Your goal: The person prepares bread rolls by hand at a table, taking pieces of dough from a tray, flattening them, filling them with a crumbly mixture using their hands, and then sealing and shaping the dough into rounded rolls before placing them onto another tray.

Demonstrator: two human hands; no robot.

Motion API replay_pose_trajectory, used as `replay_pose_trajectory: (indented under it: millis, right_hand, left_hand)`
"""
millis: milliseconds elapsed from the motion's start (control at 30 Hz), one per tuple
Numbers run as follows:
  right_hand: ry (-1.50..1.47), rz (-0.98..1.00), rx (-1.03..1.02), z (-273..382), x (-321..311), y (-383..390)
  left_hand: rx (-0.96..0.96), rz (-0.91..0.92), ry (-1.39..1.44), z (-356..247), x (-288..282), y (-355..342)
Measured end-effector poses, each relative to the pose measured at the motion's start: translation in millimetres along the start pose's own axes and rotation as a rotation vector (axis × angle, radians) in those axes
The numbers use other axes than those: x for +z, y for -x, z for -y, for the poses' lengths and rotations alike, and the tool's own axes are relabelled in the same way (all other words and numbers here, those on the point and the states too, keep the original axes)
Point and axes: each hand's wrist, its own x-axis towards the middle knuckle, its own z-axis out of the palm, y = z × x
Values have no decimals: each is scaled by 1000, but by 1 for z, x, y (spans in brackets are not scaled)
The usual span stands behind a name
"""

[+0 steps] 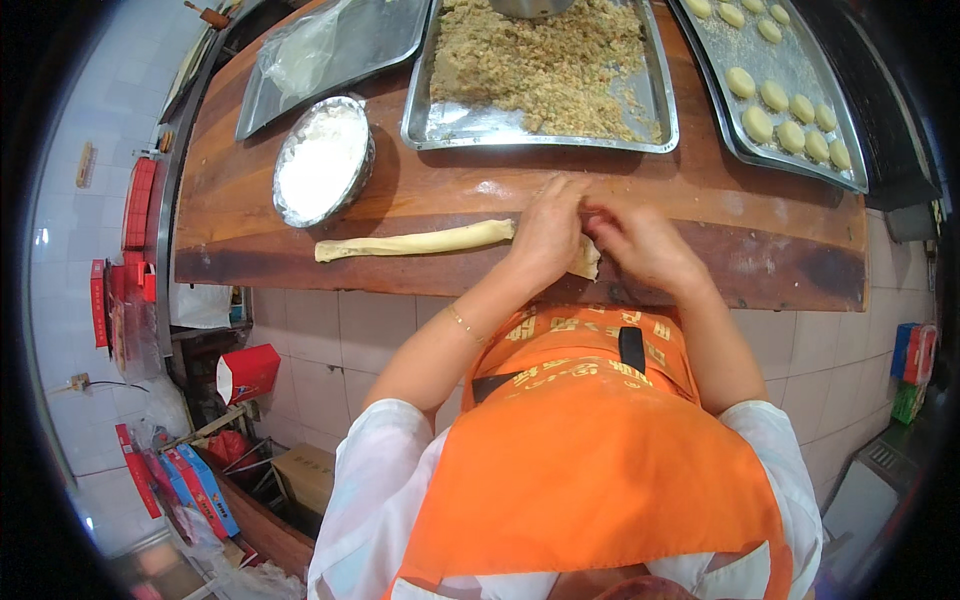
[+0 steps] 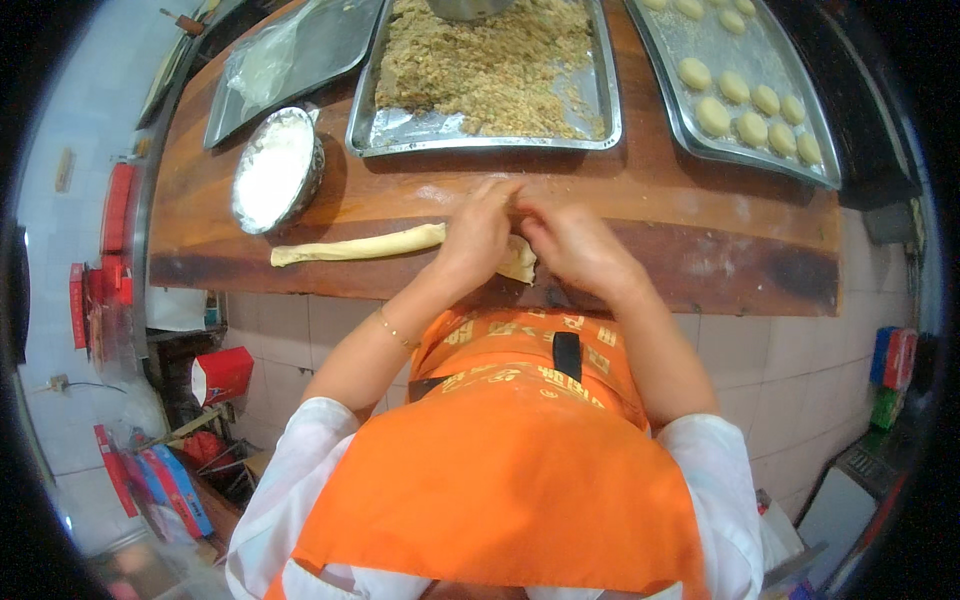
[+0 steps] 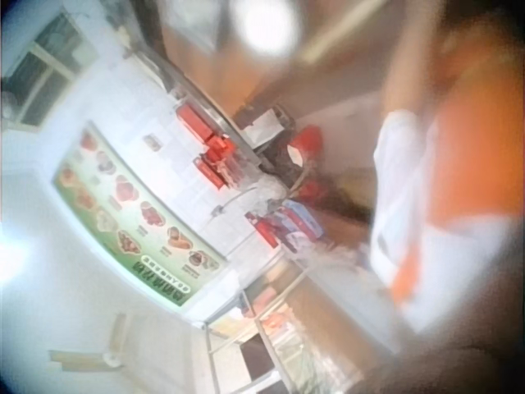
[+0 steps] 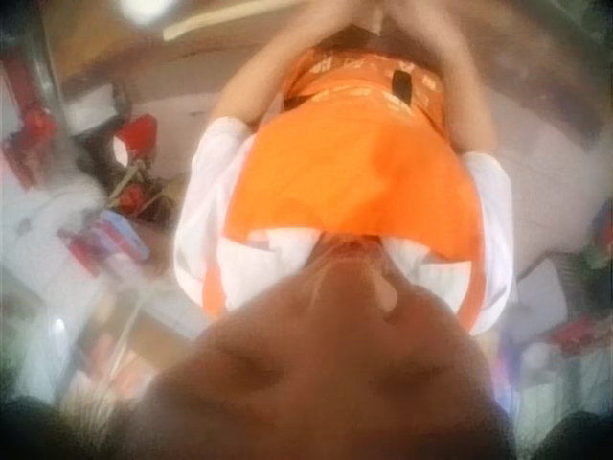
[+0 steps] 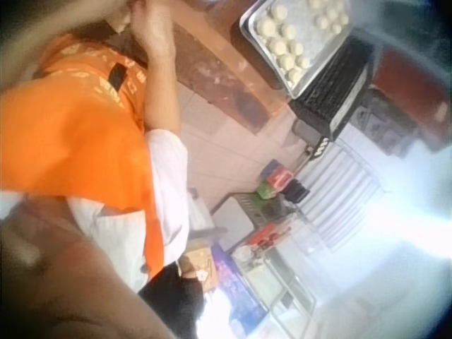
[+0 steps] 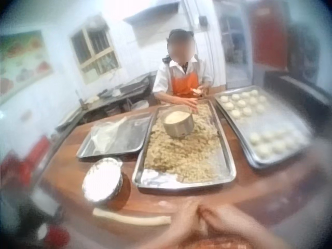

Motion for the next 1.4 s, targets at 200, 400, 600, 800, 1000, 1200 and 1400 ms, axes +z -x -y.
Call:
replay_pose_trajectory:
  millis: [200, 400, 600, 800, 1000, 1200, 1400]
  right_hand:
    - [-39, -448, -26, -28, -42, 20]
    - [-160, -585, 13, -35, -48, 31]
    - [-212, -657, -84, -20, -67, 20]
    - [-158, -647, -32, -33, -63, 49]
    - [-193, -633, -39, -19, -52, 53]
    - [-220, -631, 52, -34, -47, 68]
    - [-198, -593, -38, -8, -39, 67]
  left_hand:
    - [353, 251, -282, -11, 32, -16]
    - [328, 380, -406, -11, 38, -21]
    - [299, 413, -427, -7, 43, -32]
    - [431, 458, -384, 1, 53, -50]
    - [525, 389, -461, -12, 50, -55]
    - [333, 211, -300, -25, 39, -4]
    - [122, 221, 50, 11, 15, 11]
